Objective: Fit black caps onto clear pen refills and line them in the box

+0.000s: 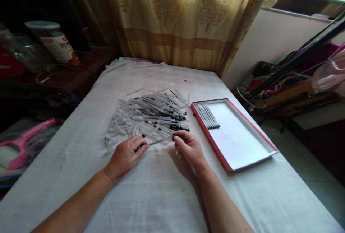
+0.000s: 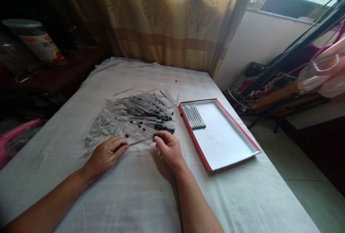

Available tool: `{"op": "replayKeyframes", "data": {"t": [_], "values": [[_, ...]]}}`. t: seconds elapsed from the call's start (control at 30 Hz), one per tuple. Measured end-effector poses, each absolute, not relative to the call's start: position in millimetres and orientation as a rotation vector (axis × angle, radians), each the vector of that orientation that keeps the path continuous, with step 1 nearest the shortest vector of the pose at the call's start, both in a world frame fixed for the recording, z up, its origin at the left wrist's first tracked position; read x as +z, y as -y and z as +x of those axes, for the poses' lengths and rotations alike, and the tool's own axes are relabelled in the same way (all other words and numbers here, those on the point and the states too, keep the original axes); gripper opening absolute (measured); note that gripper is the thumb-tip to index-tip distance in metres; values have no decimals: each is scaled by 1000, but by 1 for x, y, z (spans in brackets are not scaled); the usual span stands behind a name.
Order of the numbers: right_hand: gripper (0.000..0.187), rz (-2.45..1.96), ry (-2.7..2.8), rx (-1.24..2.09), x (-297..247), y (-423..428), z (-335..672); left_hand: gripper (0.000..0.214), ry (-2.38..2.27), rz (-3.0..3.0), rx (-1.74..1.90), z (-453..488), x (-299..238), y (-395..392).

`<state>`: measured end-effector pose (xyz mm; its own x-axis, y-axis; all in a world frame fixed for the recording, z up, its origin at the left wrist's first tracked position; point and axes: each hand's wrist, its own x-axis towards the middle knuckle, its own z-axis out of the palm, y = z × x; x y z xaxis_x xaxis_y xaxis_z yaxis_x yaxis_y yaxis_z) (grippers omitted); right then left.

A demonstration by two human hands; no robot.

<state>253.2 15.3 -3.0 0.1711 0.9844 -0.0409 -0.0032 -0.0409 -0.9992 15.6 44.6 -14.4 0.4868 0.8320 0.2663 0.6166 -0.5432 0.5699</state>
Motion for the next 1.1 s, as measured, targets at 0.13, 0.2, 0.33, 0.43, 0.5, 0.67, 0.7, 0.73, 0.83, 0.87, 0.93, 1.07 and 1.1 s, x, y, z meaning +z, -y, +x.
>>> {"op": "replayKeyframes", "data": {"t": [0.13, 0.2, 0.33, 0.43, 0.5, 0.67, 0.7, 0.73, 0.83, 0.87, 0.93, 1.07, 1.1], "values": [[23, -1325, 1041, 1149, -6, -17, 252, 24, -1239, 2296, 789, 16, -15, -45], [25, -1322, 1053, 1167, -8, -17, 252, 23, -1248, 2299, 806, 17, -15, -45], [32, -1283, 1178, 1179, -12, -15, 249, 21, -1181, 2359, 805, 18, -16, -42], [20, -1320, 1444, 1073, -14, -11, 245, 21, -1114, 2426, 781, 19, -17, -40], [16, -1373, 1667, 916, -12, -8, 242, 22, -1119, 2430, 774, 19, -17, -40], [12, -1423, 1892, 739, -5, -3, 241, 24, -1151, 2404, 800, 15, -15, -41], [12, -1436, 1884, 729, -5, -3, 243, 25, -1160, 2410, 819, 11, -13, -42], [13, -1453, 1864, 716, -5, -3, 245, 26, -1184, 2417, 837, 6, -12, -43], [16, -1492, 1766, 694, -8, -4, 252, 27, -1342, 2484, 907, -16, -6, -50], [17, -1495, 1733, 698, -9, -4, 255, 26, -1423, 2517, 911, -25, -4, -53], [19, -1494, 1682, 720, -11, -5, 259, 27, -1531, 2606, 821, -39, 0, -61], [22, -1481, 1649, 753, -13, -5, 260, 25, -1571, 2779, 579, -51, 5, -79], [22, -1480, 1653, 757, -12, -5, 260, 24, -1550, 2806, 527, -51, 6, -83]]}}
